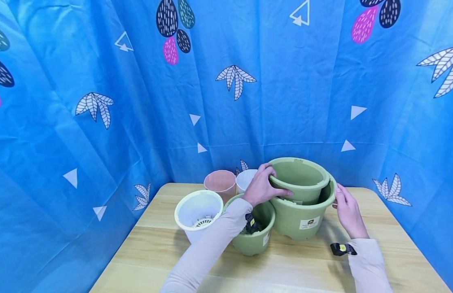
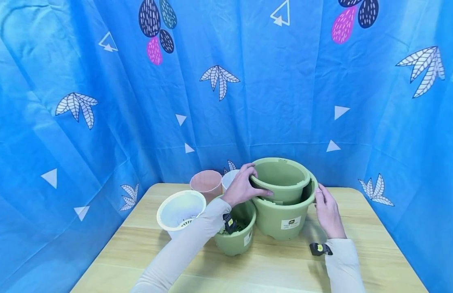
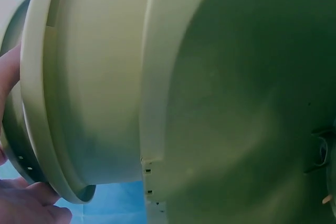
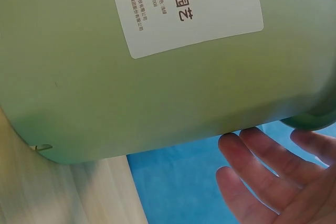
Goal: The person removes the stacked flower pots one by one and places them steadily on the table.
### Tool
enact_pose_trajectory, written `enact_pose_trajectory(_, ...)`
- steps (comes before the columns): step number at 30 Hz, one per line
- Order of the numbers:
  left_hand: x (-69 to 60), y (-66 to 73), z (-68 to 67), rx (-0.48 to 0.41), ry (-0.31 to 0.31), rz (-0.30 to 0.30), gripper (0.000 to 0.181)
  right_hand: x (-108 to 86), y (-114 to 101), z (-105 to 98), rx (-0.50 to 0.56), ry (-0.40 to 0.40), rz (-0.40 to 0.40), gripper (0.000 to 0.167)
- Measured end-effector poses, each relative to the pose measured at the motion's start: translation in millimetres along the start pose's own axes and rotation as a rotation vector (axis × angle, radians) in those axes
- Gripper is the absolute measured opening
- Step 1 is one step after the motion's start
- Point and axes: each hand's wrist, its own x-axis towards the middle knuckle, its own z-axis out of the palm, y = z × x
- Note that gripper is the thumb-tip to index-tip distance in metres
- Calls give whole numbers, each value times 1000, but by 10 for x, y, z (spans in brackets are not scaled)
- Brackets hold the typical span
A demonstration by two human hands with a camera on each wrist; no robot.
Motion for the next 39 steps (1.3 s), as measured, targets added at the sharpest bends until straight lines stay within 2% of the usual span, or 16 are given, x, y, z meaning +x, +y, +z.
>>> enact_pose_trajectory(10, 7, -32, 22, -34, 8, -14, 65, 7, 21, 13, 7, 6, -24, 59)
enact_pose_trajectory(19, -22, 84, -7, -69, 3, -84, 65, 4, 12, 23, 9, 14, -15, 60)
enact_pose_trajectory(29, -8, 120, -20, -55, 13, -111, 63, 18, 0, 0, 0, 5, 2, 60)
enact_pose_trajectory(35, -6, 120, -27, -56, 28, -86, 63, -3, -32, -10, -1, 4, 4, 61)
enact_pose_trajectory(39, 8, 125, -39, -82, 44, -89, 63, 1, -58, -16, 1, 5, 12, 62)
